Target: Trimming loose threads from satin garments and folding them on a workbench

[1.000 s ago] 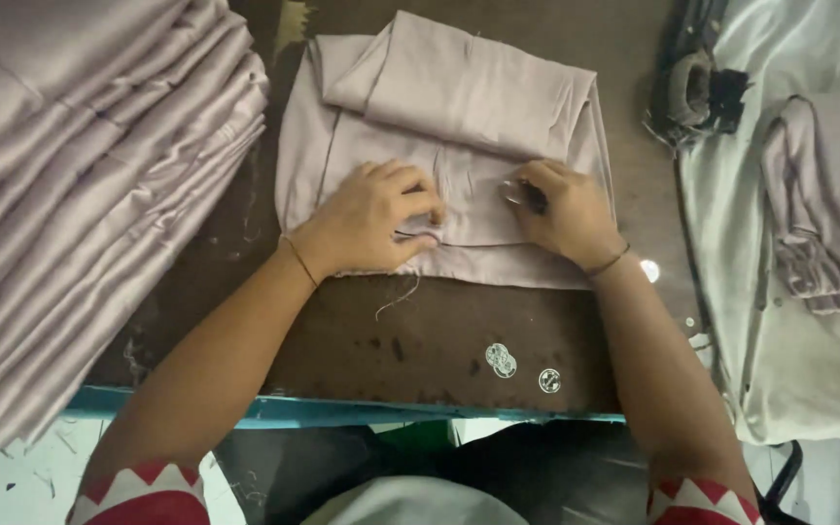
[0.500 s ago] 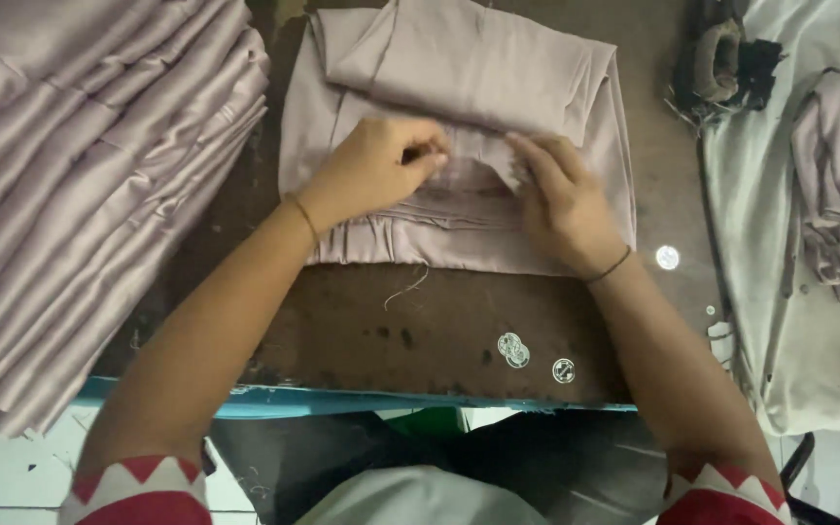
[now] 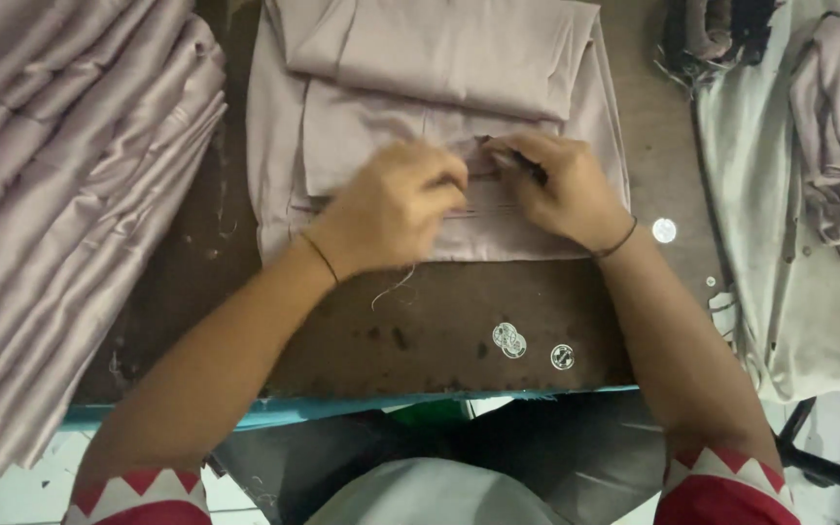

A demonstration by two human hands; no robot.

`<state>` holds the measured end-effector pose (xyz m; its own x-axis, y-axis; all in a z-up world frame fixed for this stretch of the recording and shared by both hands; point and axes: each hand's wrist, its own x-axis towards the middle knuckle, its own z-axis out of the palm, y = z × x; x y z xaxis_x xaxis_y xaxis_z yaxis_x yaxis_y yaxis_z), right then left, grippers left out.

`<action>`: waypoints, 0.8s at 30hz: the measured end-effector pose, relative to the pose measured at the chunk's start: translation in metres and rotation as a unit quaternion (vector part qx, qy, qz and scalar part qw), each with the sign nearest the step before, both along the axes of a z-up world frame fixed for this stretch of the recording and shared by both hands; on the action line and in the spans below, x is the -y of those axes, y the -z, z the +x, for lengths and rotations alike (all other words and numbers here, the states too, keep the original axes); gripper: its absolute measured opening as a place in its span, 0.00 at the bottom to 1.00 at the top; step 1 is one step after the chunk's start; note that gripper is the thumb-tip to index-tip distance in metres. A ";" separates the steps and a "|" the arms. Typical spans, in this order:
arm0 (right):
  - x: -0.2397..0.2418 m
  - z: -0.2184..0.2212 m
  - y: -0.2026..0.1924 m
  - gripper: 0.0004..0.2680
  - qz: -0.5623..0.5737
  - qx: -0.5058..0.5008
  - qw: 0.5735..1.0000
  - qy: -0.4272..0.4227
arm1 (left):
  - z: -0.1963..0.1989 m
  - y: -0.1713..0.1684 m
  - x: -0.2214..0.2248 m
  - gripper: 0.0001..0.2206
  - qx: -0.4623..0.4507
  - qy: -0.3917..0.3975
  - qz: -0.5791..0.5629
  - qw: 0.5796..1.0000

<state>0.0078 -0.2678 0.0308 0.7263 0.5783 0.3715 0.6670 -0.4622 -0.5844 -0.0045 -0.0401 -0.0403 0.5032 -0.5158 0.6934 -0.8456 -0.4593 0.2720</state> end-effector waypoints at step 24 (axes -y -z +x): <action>0.005 0.004 -0.007 0.08 0.083 -0.114 0.990 0.009 | 0.014 -0.009 0.005 0.04 -0.196 -0.104 -0.009 0.975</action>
<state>0.0115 -0.2731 0.0379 0.8117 0.5094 0.2856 0.5018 -0.3582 -0.7873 0.0099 -0.0454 -0.0310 0.8237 -0.3635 0.4352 -0.5643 -0.6018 0.5652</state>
